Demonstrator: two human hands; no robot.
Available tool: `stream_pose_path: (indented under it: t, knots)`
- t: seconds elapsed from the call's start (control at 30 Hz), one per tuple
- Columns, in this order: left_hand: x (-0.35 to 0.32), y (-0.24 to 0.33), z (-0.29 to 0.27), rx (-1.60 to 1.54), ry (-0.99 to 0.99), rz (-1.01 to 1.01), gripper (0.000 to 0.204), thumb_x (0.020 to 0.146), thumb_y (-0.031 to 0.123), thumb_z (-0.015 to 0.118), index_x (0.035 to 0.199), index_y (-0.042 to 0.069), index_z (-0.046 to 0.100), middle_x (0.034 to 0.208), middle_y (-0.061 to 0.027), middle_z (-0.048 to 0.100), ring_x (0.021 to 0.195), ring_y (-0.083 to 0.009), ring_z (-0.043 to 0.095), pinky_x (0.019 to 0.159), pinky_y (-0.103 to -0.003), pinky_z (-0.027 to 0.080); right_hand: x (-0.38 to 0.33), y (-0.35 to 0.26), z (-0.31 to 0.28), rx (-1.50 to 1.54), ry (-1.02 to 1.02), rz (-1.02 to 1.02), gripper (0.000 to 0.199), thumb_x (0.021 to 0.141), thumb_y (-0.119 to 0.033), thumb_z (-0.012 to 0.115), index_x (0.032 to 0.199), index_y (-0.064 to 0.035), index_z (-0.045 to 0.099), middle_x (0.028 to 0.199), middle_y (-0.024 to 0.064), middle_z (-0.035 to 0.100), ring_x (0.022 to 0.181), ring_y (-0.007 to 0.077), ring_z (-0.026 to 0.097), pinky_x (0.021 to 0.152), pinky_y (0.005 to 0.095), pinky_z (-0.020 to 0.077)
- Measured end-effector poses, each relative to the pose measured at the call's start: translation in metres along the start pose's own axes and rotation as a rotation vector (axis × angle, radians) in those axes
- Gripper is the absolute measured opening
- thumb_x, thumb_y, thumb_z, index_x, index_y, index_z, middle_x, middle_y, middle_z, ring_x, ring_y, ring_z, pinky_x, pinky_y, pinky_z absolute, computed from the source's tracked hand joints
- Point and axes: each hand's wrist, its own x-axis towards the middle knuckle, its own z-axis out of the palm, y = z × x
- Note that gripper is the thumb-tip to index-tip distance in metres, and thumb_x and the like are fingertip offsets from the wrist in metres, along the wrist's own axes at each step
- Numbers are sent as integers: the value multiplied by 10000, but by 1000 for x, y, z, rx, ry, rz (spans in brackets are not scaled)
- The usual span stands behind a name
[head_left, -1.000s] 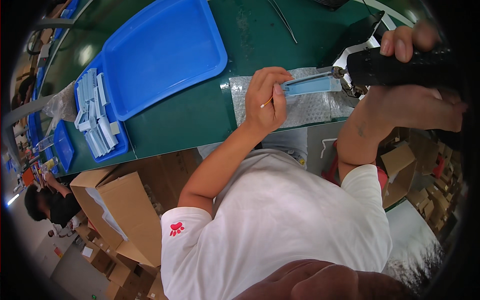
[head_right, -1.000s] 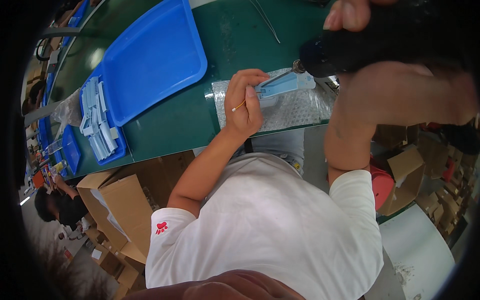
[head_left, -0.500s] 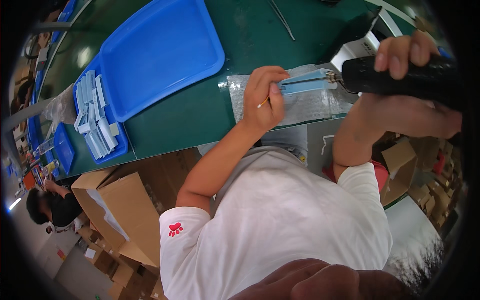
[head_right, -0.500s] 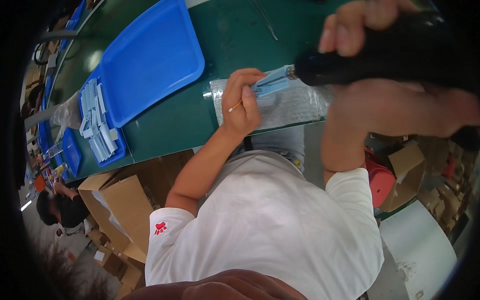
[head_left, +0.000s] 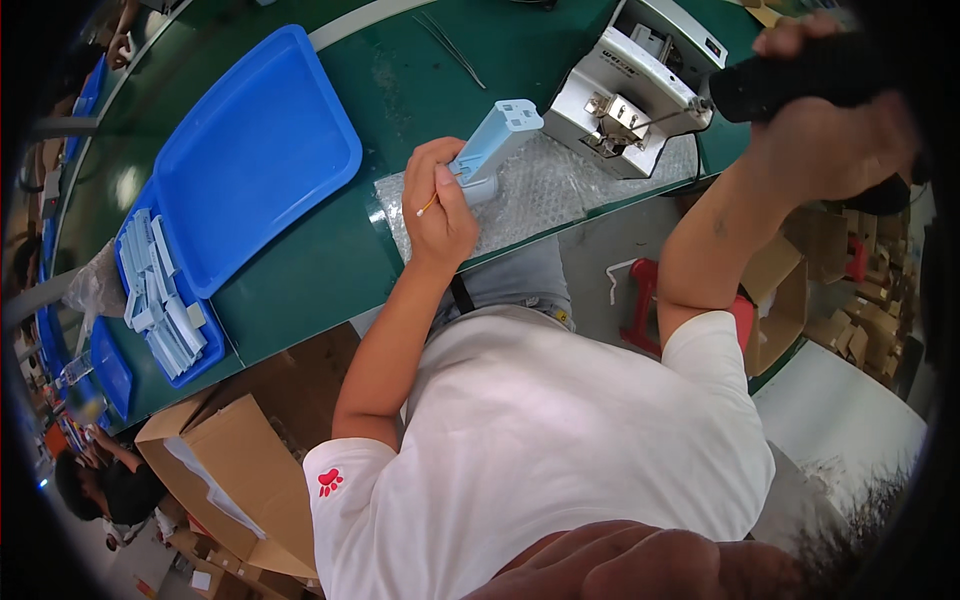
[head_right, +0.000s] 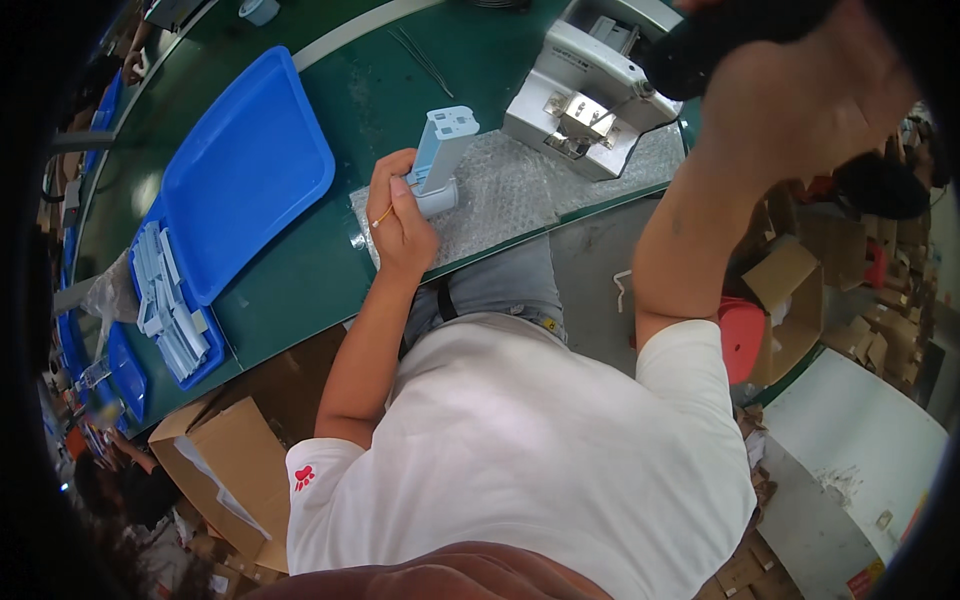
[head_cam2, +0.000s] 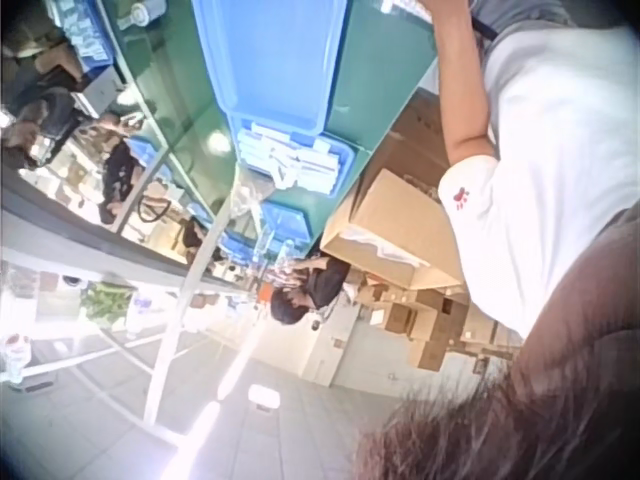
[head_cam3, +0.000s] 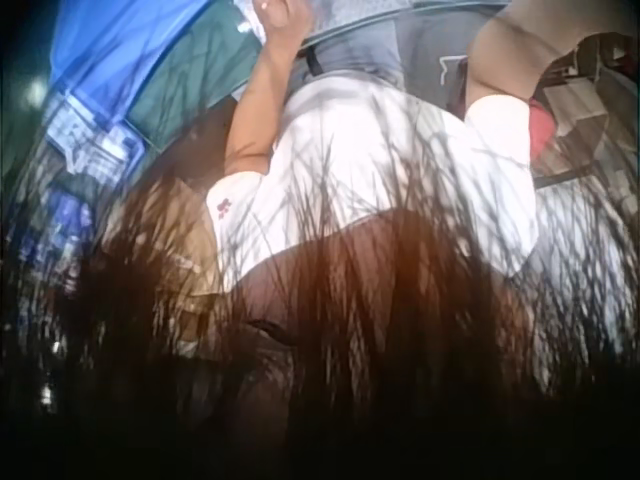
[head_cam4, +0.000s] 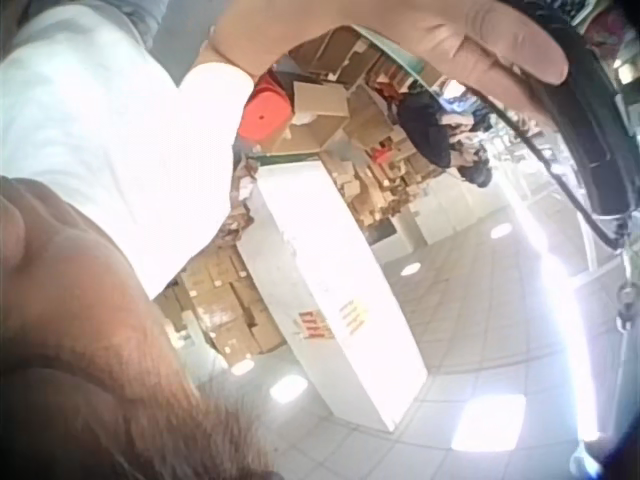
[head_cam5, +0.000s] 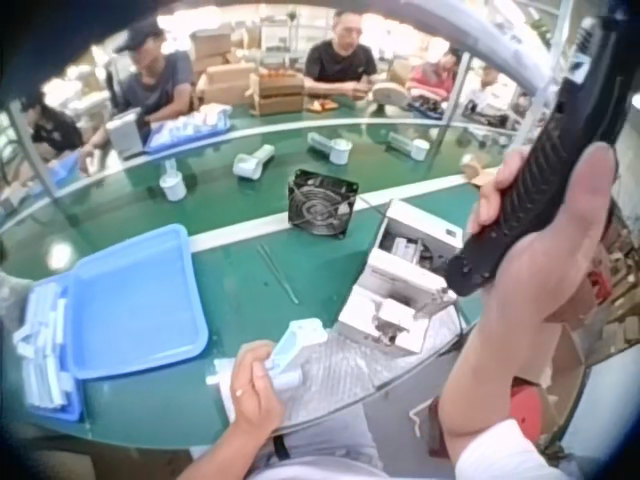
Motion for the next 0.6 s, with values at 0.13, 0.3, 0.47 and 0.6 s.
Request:
stream_pose_path:
  t: [0.13, 0.3, 0.47, 0.6]
  knots:
    - [-1, 1, -1, -5, 24, -12, 257, 990, 60, 392, 1000, -45, 627, 1040, -202, 647, 945, -338, 616, 867, -400, 481, 0, 26, 3, -936, -172, -579, 470, 1059, -492, 457, 918, -51, 538, 721, 77, 591, 534, 151, 570, 482, 272, 475]
    - [-2, -2, -1, 30, -30, -8, 303, 1020, 102, 351, 1029, -50, 613, 1078, -175, 633, 999, -259, 609, 916, -349, 460, 3, 2, -42, -1146, -9, -344, 744, 889, -688, 485, 1189, -7, 518, 934, 178, 570, 720, 271, 553, 639, 390, 467]
    - [0, 0, -2, 12, 16, 60, 188, 949, 32, 447, 965, -6, 630, 1004, -169, 658, 913, -341, 599, 834, -412, 471, -11, -12, -38, -520, -207, 80, 785, 837, -753, 462, 1170, -47, 544, 905, 142, 542, 662, 194, 517, 577, 332, 413]
    - [-1, 2, -3, 29, 9, 71, 177, 945, 28, 456, 957, -1, 630, 1007, -158, 661, 907, -326, 598, 830, -409, 468, -6, 7, -28, -269, -344, 130, 842, 786, -805, 492, 1149, -48, 561, 958, 113, 544, 709, 197, 520, 640, 357, 419]
